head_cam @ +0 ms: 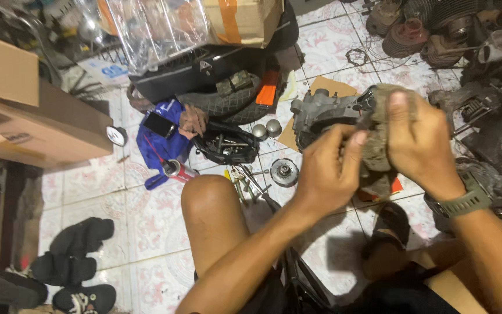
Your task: The person is sitting on the floor in a cluttered workshop, handling a circular mechanical part and a larger engine component. They wipe the circular part with a cloth, place it down, and then use a screwdriver to work on the larger engine part.
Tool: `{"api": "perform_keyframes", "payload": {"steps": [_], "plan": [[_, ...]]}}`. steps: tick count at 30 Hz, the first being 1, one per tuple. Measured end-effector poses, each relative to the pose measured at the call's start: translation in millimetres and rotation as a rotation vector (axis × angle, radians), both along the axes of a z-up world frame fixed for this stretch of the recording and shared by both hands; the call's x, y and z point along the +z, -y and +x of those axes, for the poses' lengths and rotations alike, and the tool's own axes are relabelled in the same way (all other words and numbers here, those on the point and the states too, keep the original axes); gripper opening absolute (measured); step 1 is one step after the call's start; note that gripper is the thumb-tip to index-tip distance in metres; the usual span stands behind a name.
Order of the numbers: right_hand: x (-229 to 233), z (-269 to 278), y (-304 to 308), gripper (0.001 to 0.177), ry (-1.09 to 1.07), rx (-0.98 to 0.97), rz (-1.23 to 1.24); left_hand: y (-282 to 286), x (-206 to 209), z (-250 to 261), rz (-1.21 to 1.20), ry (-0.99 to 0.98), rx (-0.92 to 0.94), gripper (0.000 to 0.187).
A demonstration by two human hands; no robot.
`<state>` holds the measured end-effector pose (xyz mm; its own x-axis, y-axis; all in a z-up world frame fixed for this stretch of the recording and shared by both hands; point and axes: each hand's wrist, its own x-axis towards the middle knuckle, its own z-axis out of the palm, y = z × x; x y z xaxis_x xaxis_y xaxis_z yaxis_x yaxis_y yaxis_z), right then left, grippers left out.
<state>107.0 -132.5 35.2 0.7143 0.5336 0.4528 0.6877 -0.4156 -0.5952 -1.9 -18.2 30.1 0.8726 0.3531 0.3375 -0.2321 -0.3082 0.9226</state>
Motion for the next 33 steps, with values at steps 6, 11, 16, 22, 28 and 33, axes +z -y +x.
{"api": "perform_keyframes", "payload": {"steps": [6,11,16,22,28,33], "plan": [[17.8,9.2,5.1,0.039,-0.243,0.026,-0.045,-32.9,28.5,1.8,0.202,-0.021,0.063,0.028],[31.6,27.8,11.7,0.047,-0.430,-0.144,0.310,-52.0,47.6,11.8,0.176,-0.145,0.085,0.028],[31.8,20.8,-9.6,0.048,-0.355,-0.108,0.276,-51.5,38.2,41.2,0.093,0.013,0.053,0.022],[31.2,37.2,-27.5,0.031,-0.189,-0.127,0.203,-45.9,19.2,58.8,0.057,-0.047,0.045,0.025],[-2.2,58.7,-44.6,0.035,-0.044,-0.154,0.286,-39.7,65.3,73.7,-0.617,-0.384,-0.160,0.073],[0.0,30.9,-53.5,0.031,0.020,0.109,0.205,-48.7,48.8,92.2,-0.835,-0.417,-0.260,0.084]]}}
